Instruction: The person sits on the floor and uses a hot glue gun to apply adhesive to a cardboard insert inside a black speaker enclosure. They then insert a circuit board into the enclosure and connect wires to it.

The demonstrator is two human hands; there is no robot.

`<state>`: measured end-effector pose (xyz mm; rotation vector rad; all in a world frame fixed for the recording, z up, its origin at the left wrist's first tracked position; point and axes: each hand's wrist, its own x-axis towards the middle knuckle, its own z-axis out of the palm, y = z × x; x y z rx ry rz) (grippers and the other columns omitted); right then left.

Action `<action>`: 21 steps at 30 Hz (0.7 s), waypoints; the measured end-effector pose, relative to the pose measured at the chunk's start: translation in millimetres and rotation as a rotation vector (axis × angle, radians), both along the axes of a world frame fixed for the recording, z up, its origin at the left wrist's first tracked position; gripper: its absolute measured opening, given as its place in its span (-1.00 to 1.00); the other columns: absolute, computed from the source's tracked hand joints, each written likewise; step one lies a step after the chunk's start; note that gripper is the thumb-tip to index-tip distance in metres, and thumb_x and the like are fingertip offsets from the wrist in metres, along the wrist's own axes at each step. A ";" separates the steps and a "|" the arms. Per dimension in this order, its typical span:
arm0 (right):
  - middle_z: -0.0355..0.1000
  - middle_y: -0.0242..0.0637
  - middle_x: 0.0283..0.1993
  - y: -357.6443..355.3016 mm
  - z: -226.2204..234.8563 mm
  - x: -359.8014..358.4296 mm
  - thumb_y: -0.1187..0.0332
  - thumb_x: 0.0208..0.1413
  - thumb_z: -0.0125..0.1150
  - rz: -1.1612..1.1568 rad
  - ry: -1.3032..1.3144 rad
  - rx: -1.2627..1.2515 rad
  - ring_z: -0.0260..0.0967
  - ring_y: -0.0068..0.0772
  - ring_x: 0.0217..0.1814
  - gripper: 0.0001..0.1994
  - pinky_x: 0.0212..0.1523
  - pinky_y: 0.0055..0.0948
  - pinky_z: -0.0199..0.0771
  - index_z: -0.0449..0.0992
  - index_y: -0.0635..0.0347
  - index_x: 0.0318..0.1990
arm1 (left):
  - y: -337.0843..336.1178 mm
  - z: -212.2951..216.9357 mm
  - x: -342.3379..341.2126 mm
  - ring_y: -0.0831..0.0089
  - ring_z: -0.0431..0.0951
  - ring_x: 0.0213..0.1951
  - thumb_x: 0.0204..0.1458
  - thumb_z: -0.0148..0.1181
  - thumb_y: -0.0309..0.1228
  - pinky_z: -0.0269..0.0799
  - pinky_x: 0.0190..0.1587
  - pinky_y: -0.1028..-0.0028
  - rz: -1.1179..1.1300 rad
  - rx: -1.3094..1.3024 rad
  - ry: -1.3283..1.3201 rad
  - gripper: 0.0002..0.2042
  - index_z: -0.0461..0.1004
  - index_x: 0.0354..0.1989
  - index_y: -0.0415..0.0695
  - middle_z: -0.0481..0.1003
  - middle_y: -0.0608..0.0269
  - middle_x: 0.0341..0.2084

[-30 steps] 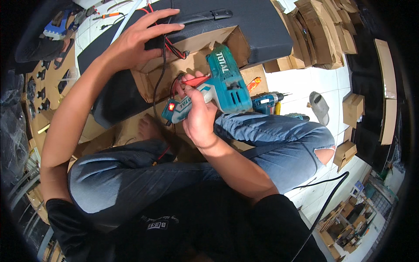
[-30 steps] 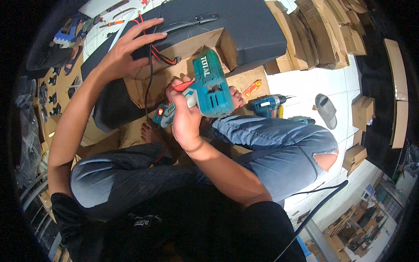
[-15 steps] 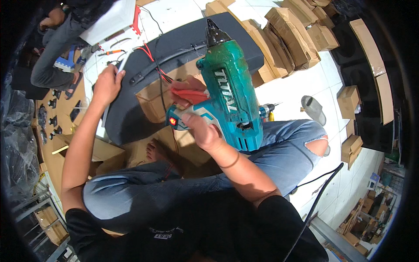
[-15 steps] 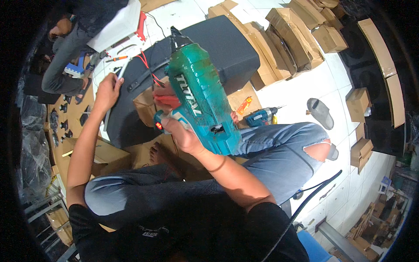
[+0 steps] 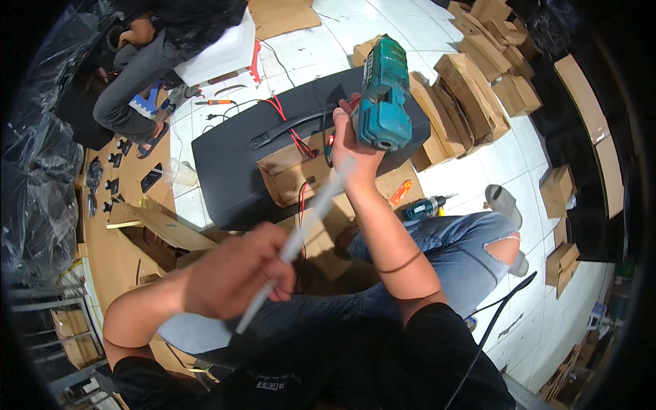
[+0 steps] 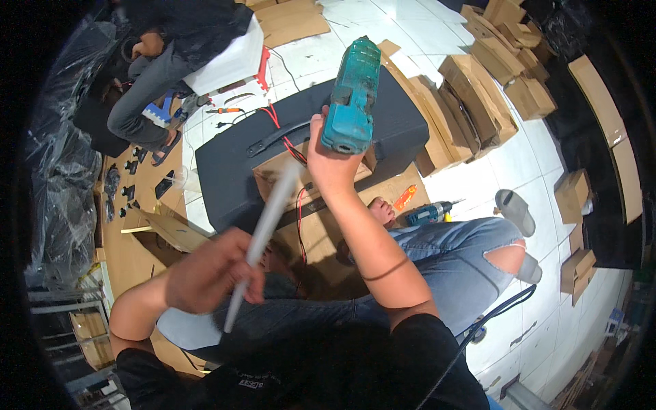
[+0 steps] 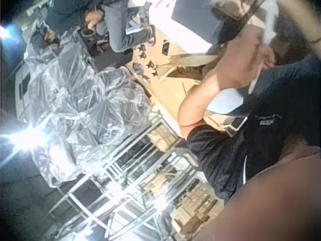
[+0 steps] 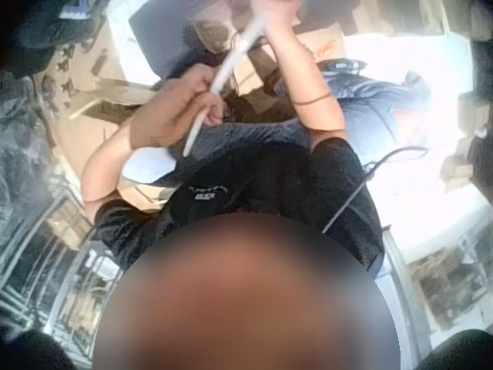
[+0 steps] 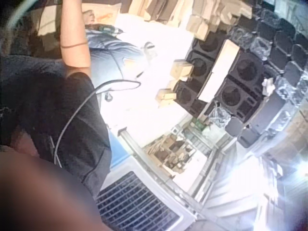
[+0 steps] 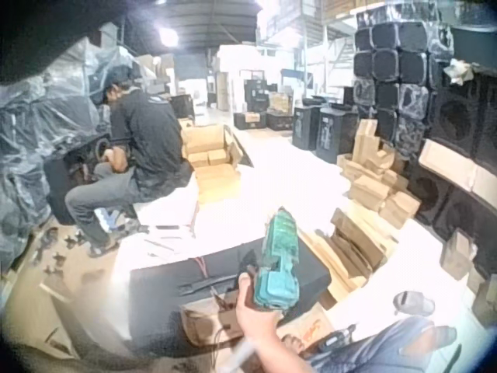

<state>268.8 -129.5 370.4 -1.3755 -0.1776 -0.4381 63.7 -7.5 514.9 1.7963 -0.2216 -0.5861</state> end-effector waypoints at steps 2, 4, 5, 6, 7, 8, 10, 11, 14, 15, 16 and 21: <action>0.60 -0.11 -0.21 2.7 7.1 2.7 0.44 0.21 0.24 -0.020 -0.047 -0.115 0.57 -0.22 -0.14 -0.81 -0.04 -0.25 0.52 0.51 0.37 -0.10 | -16.6 3.8 0.2 0.35 0.66 -0.32 0.43 -0.16 -0.43 0.59 -0.21 0.39 -0.064 -0.020 0.058 -0.83 0.16 0.02 -0.30 0.55 0.11 -0.42; 0.58 -0.14 -0.23 3.3 11.7 2.2 0.43 0.21 0.26 -0.052 -0.083 -0.153 0.55 -0.24 -0.17 -0.82 -0.06 -0.26 0.52 0.51 0.35 -0.13 | -22.2 1.9 1.1 0.36 0.66 -0.31 0.44 -0.18 -0.43 0.59 -0.20 0.40 -0.061 -0.070 0.037 -0.84 0.16 0.02 -0.29 0.55 0.11 -0.40; 0.57 -0.14 -0.24 5.0 11.7 1.5 0.42 0.20 0.27 -0.071 -0.099 -0.137 0.54 -0.23 -0.19 -0.83 -0.07 -0.27 0.52 0.52 0.34 -0.15 | -23.4 1.5 2.0 0.37 0.66 -0.31 0.45 -0.19 -0.44 0.59 -0.20 0.40 -0.064 -0.096 0.027 -0.84 0.17 0.02 -0.28 0.55 0.11 -0.40; 0.56 -0.15 -0.25 6.9 10.0 0.7 0.41 0.19 0.28 -0.092 -0.111 -0.119 0.53 -0.22 -0.21 -0.84 -0.08 -0.27 0.51 0.53 0.33 -0.17 | -23.5 2.4 3.0 0.37 0.66 -0.26 0.45 -0.20 -0.43 0.60 -0.17 0.41 -0.064 -0.100 0.063 -0.84 0.16 0.03 -0.27 0.55 0.10 -0.36; 0.53 -0.18 -0.26 5.9 4.9 2.0 0.44 0.15 0.30 -0.031 -0.156 -0.050 0.51 -0.26 -0.23 -0.83 -0.10 -0.32 0.50 0.51 0.30 -0.16 | -23.7 3.4 4.6 0.36 0.66 -0.21 0.45 -0.22 -0.43 0.60 -0.14 0.41 -0.065 -0.105 0.099 -0.84 0.15 0.03 -0.27 0.55 0.08 -0.32; 0.51 -0.21 -0.27 4.9 0.7 4.4 0.47 0.12 0.32 0.032 -0.200 0.020 0.49 -0.29 -0.25 -0.81 -0.12 -0.38 0.49 0.49 0.28 -0.15 | -24.2 4.2 6.3 0.36 0.66 -0.16 0.45 -0.23 -0.43 0.61 -0.11 0.42 -0.068 -0.110 0.135 -0.84 0.15 0.04 -0.27 0.54 0.07 -0.28; 0.50 -0.25 -0.26 2.0 -10.0 9.9 0.51 0.05 0.33 -0.026 -0.335 -0.114 0.47 -0.33 -0.26 -0.75 -0.13 -0.40 0.49 0.46 0.28 -0.12 | -26.6 2.1 4.5 0.42 0.66 -0.22 0.46 -0.23 -0.42 0.61 -0.15 0.44 -0.017 -0.146 0.133 -0.85 0.19 -0.01 -0.26 0.55 0.12 -0.31; 0.50 -0.26 -0.26 1.4 -15.5 11.3 0.52 0.01 0.34 -0.048 -0.335 -0.142 0.48 -0.32 -0.25 -0.72 -0.12 -0.39 0.49 0.46 0.27 -0.11 | -27.5 0.9 4.3 0.44 0.67 -0.25 0.46 -0.23 -0.41 0.62 -0.17 0.45 0.008 -0.165 0.132 -0.85 0.20 -0.03 -0.25 0.56 0.14 -0.32; 0.49 -0.24 -0.24 4.6 -2.8 3.3 0.50 -0.09 0.36 -0.014 -0.165 -0.037 0.49 -0.19 -0.23 -0.66 -0.10 -0.30 0.49 0.47 0.28 -0.10 | -27.6 -0.1 4.9 0.44 0.68 -0.22 0.46 -0.24 -0.41 0.63 -0.15 0.46 0.014 -0.158 0.180 -0.84 0.22 -0.04 -0.25 0.56 0.14 -0.32; 0.49 -0.22 -0.23 5.0 -1.5 2.8 0.48 -0.11 0.36 0.015 -0.102 0.038 0.50 -0.14 -0.21 -0.64 -0.09 -0.27 0.49 0.48 0.28 -0.09 | -27.2 -1.2 5.4 0.43 0.68 -0.22 0.46 -0.25 -0.41 0.63 -0.15 0.46 0.008 -0.168 0.188 -0.83 0.22 -0.03 -0.25 0.56 0.13 -0.31; 0.49 -0.19 -0.21 6.0 -6.9 7.6 0.47 -0.12 0.37 0.060 -0.085 0.131 0.50 -0.08 -0.19 -0.62 -0.08 -0.24 0.49 0.47 0.29 -0.08 | -26.4 -2.5 6.0 0.43 0.68 -0.21 0.47 -0.25 -0.40 0.64 -0.14 0.46 0.002 -0.178 0.197 -0.83 0.22 -0.02 -0.26 0.55 0.13 -0.31; 0.50 -0.16 -0.18 -14.7 8.3 3.3 0.47 0.22 0.26 -0.216 -0.358 -0.490 0.50 -0.20 -0.17 -0.80 -0.01 -0.26 0.50 0.47 0.32 -0.05 | -25.1 -6.5 6.7 0.34 0.68 -0.18 0.48 -0.27 -0.36 0.66 -0.10 0.40 0.042 -0.346 0.365 -0.79 0.22 0.02 -0.26 0.54 0.08 -0.24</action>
